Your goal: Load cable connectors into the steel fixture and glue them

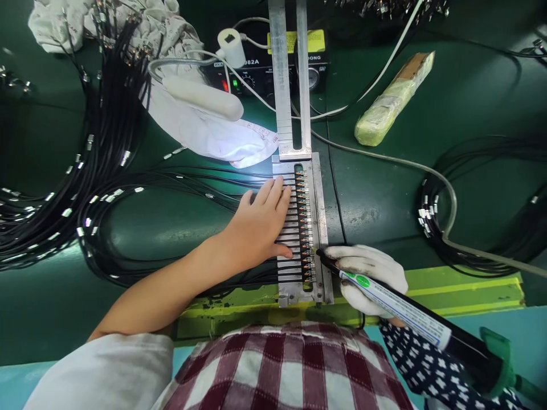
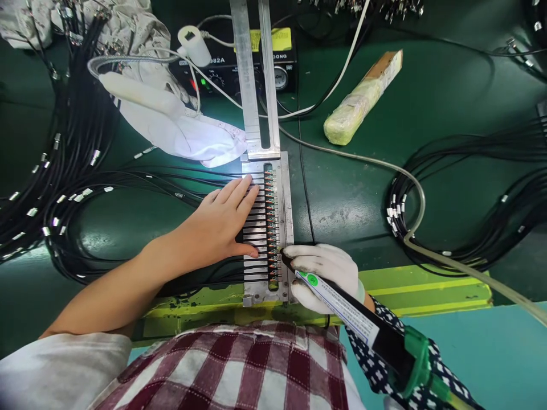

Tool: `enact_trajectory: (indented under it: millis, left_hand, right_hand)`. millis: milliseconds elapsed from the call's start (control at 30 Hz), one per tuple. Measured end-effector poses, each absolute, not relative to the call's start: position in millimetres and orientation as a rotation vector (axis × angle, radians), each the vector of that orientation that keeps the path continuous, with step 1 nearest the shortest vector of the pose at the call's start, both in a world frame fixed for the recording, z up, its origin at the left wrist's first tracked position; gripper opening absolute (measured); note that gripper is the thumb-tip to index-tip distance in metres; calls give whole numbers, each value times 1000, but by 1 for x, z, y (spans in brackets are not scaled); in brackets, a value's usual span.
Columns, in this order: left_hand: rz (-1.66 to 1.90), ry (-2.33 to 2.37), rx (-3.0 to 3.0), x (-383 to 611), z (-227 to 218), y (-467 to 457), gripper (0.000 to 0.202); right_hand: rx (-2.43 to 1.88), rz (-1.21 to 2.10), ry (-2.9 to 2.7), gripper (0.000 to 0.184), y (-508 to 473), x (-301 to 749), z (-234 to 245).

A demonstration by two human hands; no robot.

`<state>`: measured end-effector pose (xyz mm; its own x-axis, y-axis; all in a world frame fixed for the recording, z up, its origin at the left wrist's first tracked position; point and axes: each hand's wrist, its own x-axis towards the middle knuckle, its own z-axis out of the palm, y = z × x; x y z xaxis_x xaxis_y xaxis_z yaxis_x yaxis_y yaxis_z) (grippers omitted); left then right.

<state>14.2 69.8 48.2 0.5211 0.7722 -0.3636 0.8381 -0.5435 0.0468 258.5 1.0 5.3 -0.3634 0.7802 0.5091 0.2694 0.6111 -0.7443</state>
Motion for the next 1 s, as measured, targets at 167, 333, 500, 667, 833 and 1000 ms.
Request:
enact_trajectory:
  millis: [167, 333, 500, 667, 833, 1000]
  left_hand:
    - [-486, 1380, 2525, 16, 50, 70, 115]
    - [-472, 1378, 2528, 16, 51, 71, 112]
    - [-470, 1375, 2501, 16, 50, 72, 112]
    - [-537, 1380, 2481, 19, 54, 72, 118]
    - [-583, 1367, 2462, 20, 60, 73, 117]
    - [-596, 1372, 2469, 20, 61, 73, 116]
  right_hand:
    - [-840, 667, -1931, 28, 1, 259, 10]
    - [-825, 564, -1938, 18, -7, 260, 19]
    - [-842, 600, -2013, 15, -11, 256, 19]
    - [-850, 588, -2050, 12, -8, 253, 21]
    - [-888, 577, -2034, 11, -10, 253, 21]
    - [-883, 569, -2037, 10, -11, 254, 19]
